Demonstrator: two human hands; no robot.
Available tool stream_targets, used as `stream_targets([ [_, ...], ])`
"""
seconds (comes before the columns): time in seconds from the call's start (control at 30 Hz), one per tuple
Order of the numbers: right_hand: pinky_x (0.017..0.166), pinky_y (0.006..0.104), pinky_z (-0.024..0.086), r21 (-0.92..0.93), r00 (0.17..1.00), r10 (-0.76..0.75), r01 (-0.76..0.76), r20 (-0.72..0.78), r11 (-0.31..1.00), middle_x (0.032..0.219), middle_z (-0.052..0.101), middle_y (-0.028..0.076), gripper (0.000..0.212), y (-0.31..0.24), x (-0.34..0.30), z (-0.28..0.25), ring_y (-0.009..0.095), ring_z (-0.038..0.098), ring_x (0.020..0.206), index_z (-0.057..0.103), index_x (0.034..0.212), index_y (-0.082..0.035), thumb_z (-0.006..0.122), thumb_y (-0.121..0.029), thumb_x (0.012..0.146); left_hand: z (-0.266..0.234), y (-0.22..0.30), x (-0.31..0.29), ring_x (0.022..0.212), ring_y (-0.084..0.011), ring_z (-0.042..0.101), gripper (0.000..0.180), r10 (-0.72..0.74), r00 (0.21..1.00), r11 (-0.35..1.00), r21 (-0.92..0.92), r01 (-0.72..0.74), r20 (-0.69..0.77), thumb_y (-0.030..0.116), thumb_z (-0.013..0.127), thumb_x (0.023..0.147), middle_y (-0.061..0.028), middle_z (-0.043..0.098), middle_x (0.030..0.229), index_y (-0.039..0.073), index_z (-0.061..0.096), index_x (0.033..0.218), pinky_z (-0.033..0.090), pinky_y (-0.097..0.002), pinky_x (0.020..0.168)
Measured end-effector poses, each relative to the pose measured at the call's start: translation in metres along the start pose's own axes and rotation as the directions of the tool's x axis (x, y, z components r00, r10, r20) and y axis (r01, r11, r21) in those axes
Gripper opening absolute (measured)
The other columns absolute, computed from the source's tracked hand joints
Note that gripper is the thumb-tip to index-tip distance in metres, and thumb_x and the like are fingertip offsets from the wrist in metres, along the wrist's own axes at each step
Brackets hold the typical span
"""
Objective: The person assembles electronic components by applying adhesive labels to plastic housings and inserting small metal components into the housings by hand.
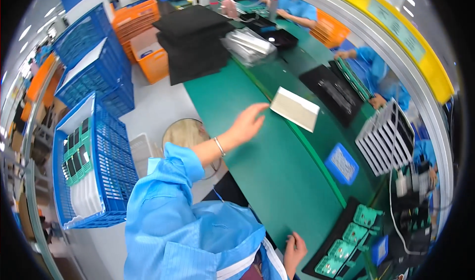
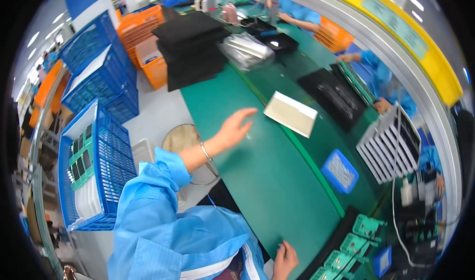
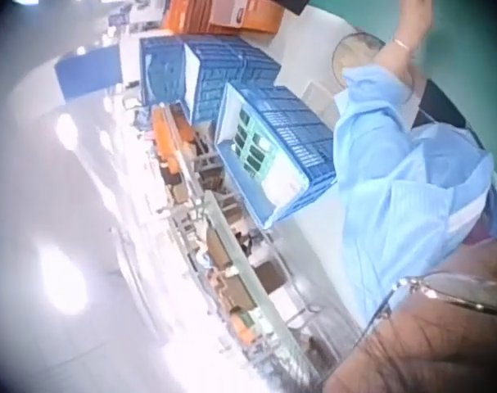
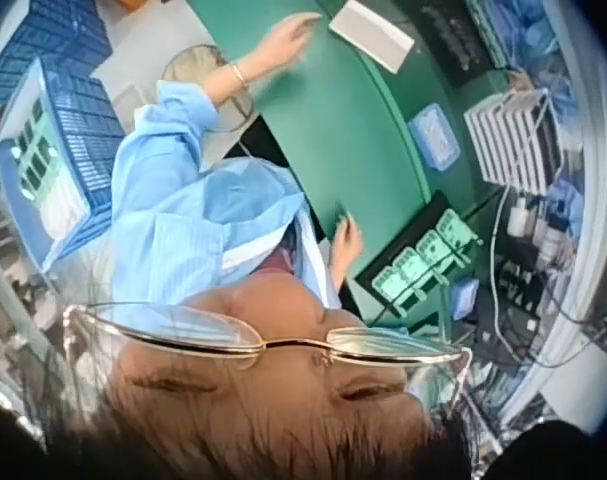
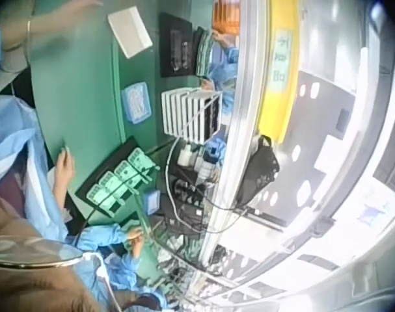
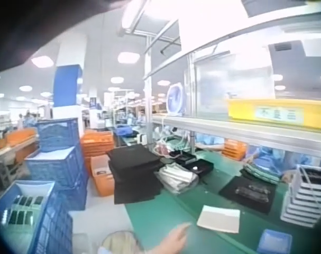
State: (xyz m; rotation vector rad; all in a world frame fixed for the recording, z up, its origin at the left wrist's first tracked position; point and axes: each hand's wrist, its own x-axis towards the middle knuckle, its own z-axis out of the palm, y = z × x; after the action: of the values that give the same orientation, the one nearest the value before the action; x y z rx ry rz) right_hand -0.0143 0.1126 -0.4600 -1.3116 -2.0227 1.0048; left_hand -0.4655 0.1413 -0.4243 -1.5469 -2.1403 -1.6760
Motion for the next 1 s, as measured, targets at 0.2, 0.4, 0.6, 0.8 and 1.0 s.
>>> stream_targets([
  [0.2,0.065,0.0292,0.052,0.066,0.924,-0.272,0.264,0.270,0.962,0.082,0.068,0.012,0.015,-0.056,0.074,0.090,0.019,0.066,0.070,0.068,0.097,-0.001,0.060,-0.003,0.084,-0.157,-0.062,0.079,0.098,-0.0368,0.059,0.031,0.260,0.867,0.897,0.439,-0.054,-0.425,-0.001,0.059,0.076,-0.0177,0.061,0.107,0.002,0.058,0.107,0.048,-0.0424,0.085],
  [0.4,0.067,0.0328,0.053,0.088,0.809,-0.375,0.378,0.452,0.922,0.084,0.068,0.012,0.014,-0.095,0.101,0.139,0.026,0.067,0.074,0.069,0.094,-0.005,0.062,-0.008,0.083,-0.247,-0.133,0.138,0.121,-0.0293,0.046,0.046,0.158,0.835,0.661,0.685,0.308,-0.527,0.014,0.068,0.079,-0.0125,0.051,0.126,0.010,0.052,0.122,0.039,-0.0433,0.097],
  [0.6,0.067,0.0330,0.054,0.036,0.811,-0.321,0.349,0.489,0.936,0.085,0.069,0.011,0.015,-0.095,0.120,0.162,0.026,0.067,0.074,0.070,0.095,-0.008,0.063,-0.010,0.083,-0.296,-0.179,0.167,0.106,-0.0296,0.057,0.038,-0.046,0.960,0.468,0.844,0.264,-0.275,0.024,0.067,0.081,-0.0127,0.060,0.112,0.009,0.060,0.115,0.044,-0.0418,0.090],
  [0.8,0.063,0.0292,0.054,0.066,0.819,-0.222,0.221,0.529,0.973,0.084,0.070,0.011,0.017,-0.091,0.130,0.169,0.019,0.068,0.070,0.070,0.098,-0.005,0.061,-0.007,0.084,-0.317,-0.157,0.180,0.083,-0.0294,0.063,0.021,0.197,0.980,0.329,0.943,-0.042,-0.025,0.020,0.066,0.079,-0.0116,0.064,0.087,0.004,0.062,0.093,0.048,-0.0387,0.075],
  [1.0,0.084,0.0303,0.051,0.319,0.813,-0.013,-0.214,0.583,0.923,0.091,0.070,0.010,0.026,-0.112,0.153,0.169,0.016,0.065,0.087,0.063,0.110,0.003,0.060,-0.013,0.090,-0.232,-0.008,0.111,0.067,-0.0235,0.054,0.014,0.625,0.759,0.439,0.723,-0.535,0.182,0.011,0.066,0.069,-0.0070,0.054,0.074,0.008,0.054,0.075,0.044,-0.0363,0.062],
])
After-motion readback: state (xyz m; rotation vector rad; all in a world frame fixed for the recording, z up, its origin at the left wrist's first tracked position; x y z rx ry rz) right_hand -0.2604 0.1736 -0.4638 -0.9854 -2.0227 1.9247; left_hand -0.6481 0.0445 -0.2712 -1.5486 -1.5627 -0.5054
